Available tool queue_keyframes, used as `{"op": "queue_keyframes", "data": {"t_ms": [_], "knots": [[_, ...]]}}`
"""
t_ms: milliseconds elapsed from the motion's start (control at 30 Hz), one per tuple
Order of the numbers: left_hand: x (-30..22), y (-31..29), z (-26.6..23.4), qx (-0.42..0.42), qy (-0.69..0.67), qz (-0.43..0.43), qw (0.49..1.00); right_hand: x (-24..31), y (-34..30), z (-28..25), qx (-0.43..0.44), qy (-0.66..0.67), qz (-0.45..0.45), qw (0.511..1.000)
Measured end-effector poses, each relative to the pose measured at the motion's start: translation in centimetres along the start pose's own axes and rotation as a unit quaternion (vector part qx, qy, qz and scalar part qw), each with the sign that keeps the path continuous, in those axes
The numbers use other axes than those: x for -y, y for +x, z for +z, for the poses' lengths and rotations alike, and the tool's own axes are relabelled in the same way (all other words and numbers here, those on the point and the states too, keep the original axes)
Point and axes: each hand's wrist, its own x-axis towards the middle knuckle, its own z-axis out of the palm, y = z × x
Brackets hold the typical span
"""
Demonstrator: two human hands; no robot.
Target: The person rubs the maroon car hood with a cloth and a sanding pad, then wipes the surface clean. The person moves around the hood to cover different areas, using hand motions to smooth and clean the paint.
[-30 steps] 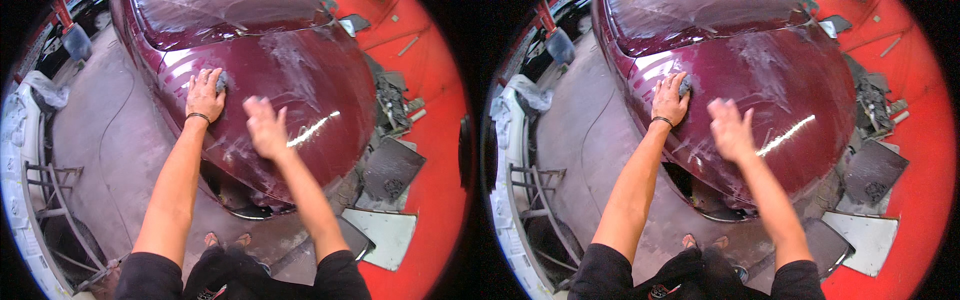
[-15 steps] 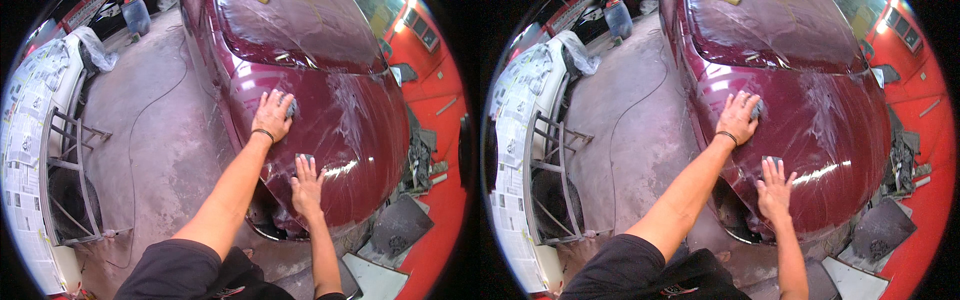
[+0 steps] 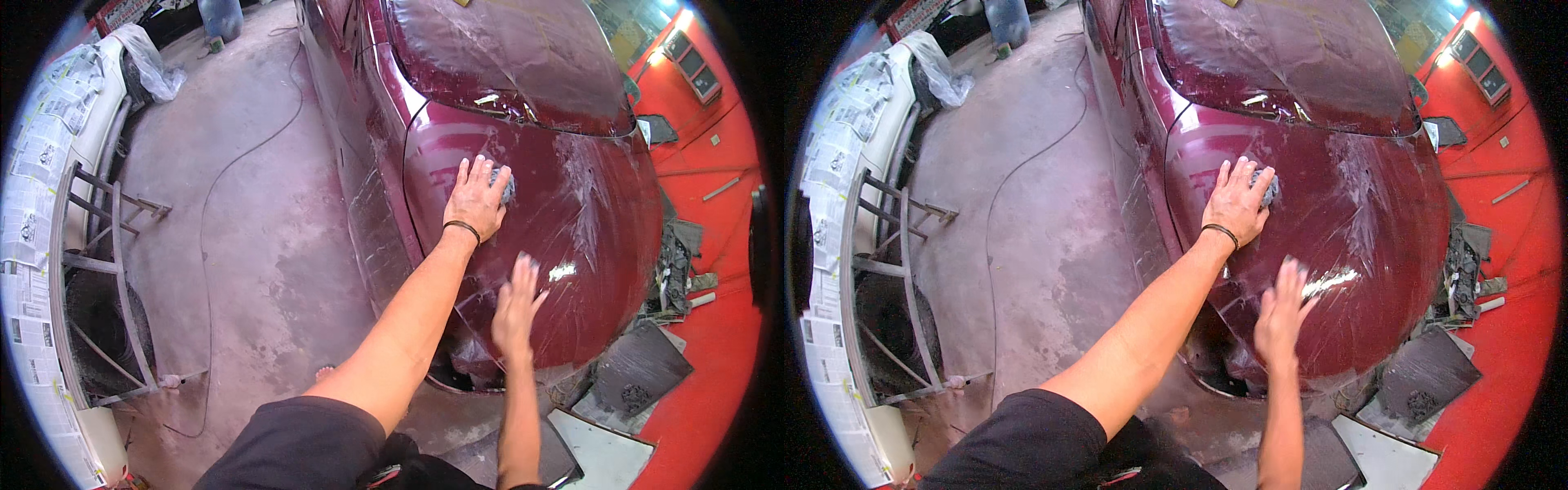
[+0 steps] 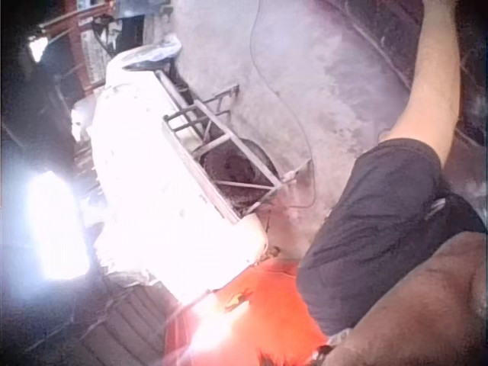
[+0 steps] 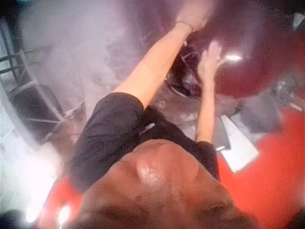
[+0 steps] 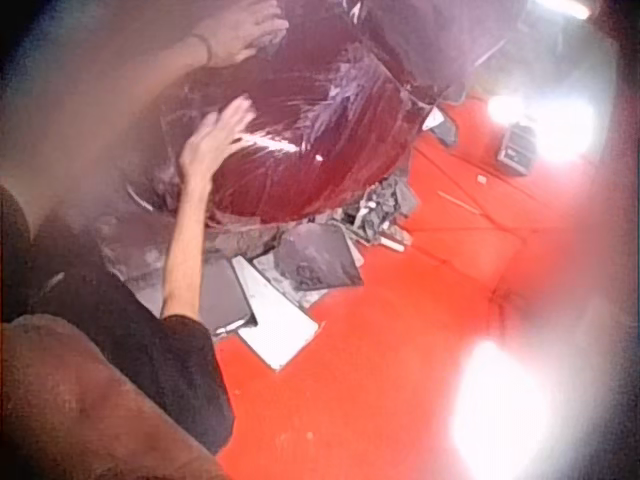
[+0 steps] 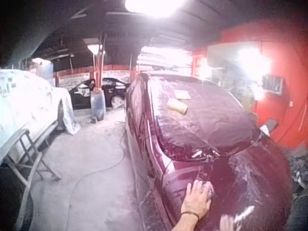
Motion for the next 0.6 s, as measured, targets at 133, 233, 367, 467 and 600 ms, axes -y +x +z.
{"op": "queue_keyframes", "data": {"t_ms": [133, 233, 367, 467, 600], "knots": [[-0.4, -0.2, -0.3, 0.006, 0.005, -0.002, 1.000, -1.9, -3.8, -1.0, 0.096, -0.080, -0.058, 0.990], [-0.1, -0.3, -0.9, 0.012, 0.005, -0.006, 1.000, -9.4, 7.0, -1.9, 0.042, -0.048, 0.011, 0.998], [-3.3, 0.1, 0.3, 0.015, -0.032, 0.022, 0.999, -23.1, 19.0, -6.4, -0.052, -0.029, 0.178, 0.982], [-1.7, 0.1, 0.0, -0.012, -0.012, 0.018, 1.000, -17.8, 17.5, -3.9, -0.034, -0.034, 0.180, 0.983], [0.6, -0.1, -0.4, -0.006, 0.023, -0.002, 1.000, -2.7, 0.4, -0.1, 0.049, -0.012, -0.008, 0.999]]}}
